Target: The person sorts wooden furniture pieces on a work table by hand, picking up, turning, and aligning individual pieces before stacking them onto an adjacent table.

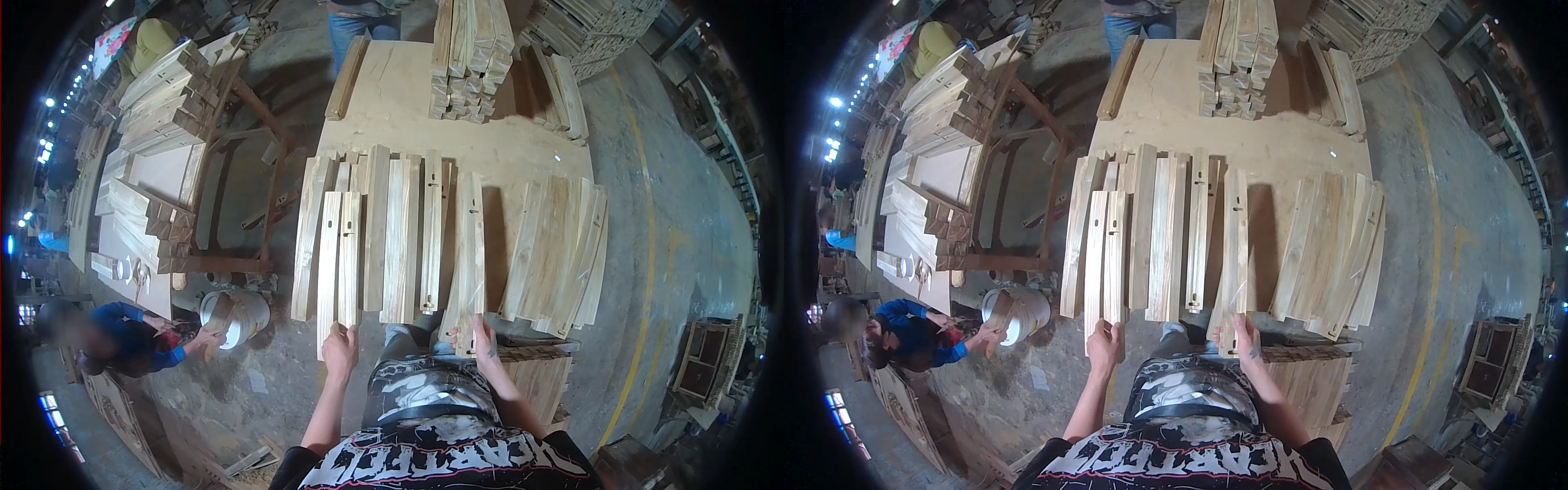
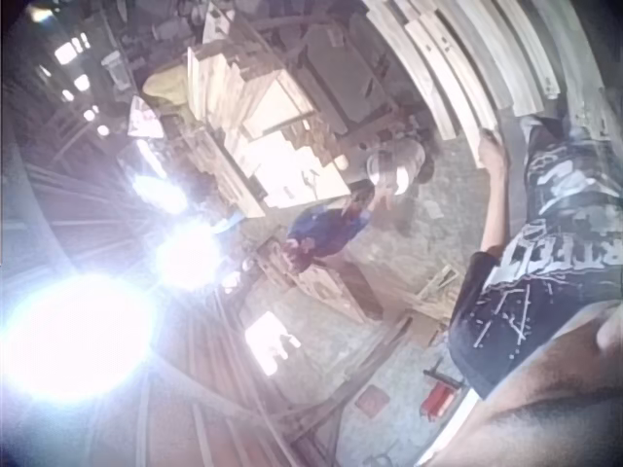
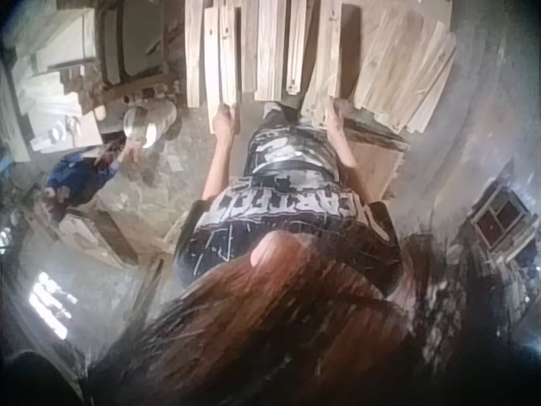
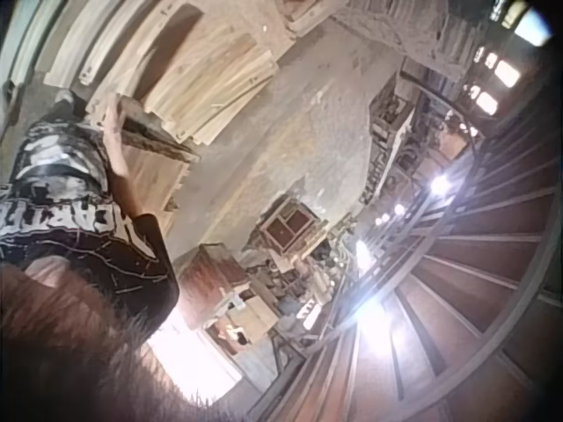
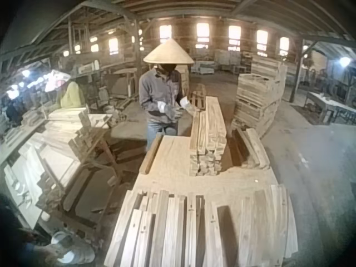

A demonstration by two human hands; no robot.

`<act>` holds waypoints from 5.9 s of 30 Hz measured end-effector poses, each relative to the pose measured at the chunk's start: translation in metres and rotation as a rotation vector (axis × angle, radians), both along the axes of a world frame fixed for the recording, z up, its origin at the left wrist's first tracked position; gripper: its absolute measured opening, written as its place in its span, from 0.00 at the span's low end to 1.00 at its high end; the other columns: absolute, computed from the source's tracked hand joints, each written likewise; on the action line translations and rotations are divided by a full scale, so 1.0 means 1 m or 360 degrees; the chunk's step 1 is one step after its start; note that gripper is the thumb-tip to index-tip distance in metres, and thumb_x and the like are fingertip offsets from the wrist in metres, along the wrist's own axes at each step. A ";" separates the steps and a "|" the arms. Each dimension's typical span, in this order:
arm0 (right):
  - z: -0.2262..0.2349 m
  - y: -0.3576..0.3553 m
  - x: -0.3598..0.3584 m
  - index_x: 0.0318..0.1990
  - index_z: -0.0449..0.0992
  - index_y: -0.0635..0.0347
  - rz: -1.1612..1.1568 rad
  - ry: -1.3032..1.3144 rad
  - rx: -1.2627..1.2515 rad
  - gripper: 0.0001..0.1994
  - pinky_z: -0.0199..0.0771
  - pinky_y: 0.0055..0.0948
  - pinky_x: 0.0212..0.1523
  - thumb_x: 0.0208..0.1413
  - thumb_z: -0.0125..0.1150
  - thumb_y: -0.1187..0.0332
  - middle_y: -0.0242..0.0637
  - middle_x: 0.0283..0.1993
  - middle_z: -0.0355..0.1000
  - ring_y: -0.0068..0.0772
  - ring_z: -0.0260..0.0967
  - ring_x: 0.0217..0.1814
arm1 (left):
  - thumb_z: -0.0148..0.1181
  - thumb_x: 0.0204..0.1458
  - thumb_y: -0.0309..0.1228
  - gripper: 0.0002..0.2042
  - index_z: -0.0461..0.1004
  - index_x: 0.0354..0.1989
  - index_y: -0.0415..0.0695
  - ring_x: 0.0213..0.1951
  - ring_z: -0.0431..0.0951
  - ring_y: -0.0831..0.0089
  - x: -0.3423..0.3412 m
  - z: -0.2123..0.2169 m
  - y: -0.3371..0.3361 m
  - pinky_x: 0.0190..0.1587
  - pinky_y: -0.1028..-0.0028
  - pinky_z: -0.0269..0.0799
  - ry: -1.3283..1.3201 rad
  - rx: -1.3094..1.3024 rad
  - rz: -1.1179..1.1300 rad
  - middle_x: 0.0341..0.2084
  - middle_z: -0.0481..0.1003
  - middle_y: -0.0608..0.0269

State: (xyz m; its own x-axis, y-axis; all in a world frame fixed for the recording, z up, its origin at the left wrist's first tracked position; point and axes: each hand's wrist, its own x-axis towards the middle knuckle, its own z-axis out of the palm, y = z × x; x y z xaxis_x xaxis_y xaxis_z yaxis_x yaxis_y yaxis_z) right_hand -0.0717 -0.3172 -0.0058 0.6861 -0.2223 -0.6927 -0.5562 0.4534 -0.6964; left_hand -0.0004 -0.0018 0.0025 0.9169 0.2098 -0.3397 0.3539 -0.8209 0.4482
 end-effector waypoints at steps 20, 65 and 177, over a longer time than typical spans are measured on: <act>0.009 0.020 0.009 0.48 0.69 0.63 0.0175 -0.0004 0.0146 0.22 0.78 0.29 0.30 0.64 0.49 0.49 0.44 0.32 0.77 0.31 0.76 0.28 | 0.64 0.50 0.46 0.31 0.67 0.57 0.36 0.47 0.76 0.53 -0.005 -0.030 0.049 0.52 0.61 0.69 0.0020 -0.0307 0.0322 0.44 0.76 0.45; 0.020 0.113 0.056 0.51 0.69 0.61 0.0470 0.0432 0.0099 0.40 0.76 0.32 0.37 0.59 0.29 0.30 0.41 0.34 0.76 0.35 0.75 0.34 | 0.53 0.62 0.43 0.18 0.74 0.46 0.37 0.38 0.74 0.81 0.012 -0.087 0.111 0.44 0.77 0.70 0.0737 -0.2061 0.0495 0.37 0.78 0.67; -0.140 -0.104 -0.074 0.63 0.64 0.59 0.0570 0.0444 0.0156 0.34 0.74 0.34 0.52 0.62 0.47 0.40 0.39 0.57 0.70 0.32 0.68 0.59 | 0.47 0.62 0.51 0.26 0.74 0.44 0.34 0.40 0.76 0.70 -0.050 -0.119 -0.207 0.41 0.67 0.70 0.0681 -0.1307 0.0388 0.38 0.76 0.50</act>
State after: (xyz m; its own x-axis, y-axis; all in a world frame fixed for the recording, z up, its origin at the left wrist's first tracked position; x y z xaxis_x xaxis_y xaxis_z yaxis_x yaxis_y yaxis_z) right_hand -0.1455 -0.4214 -0.1462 0.4921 0.0707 -0.8677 -0.8499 0.2547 -0.4613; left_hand -0.0504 -0.2085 -0.1168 0.6433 -0.0746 -0.7620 0.7409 -0.1900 0.6442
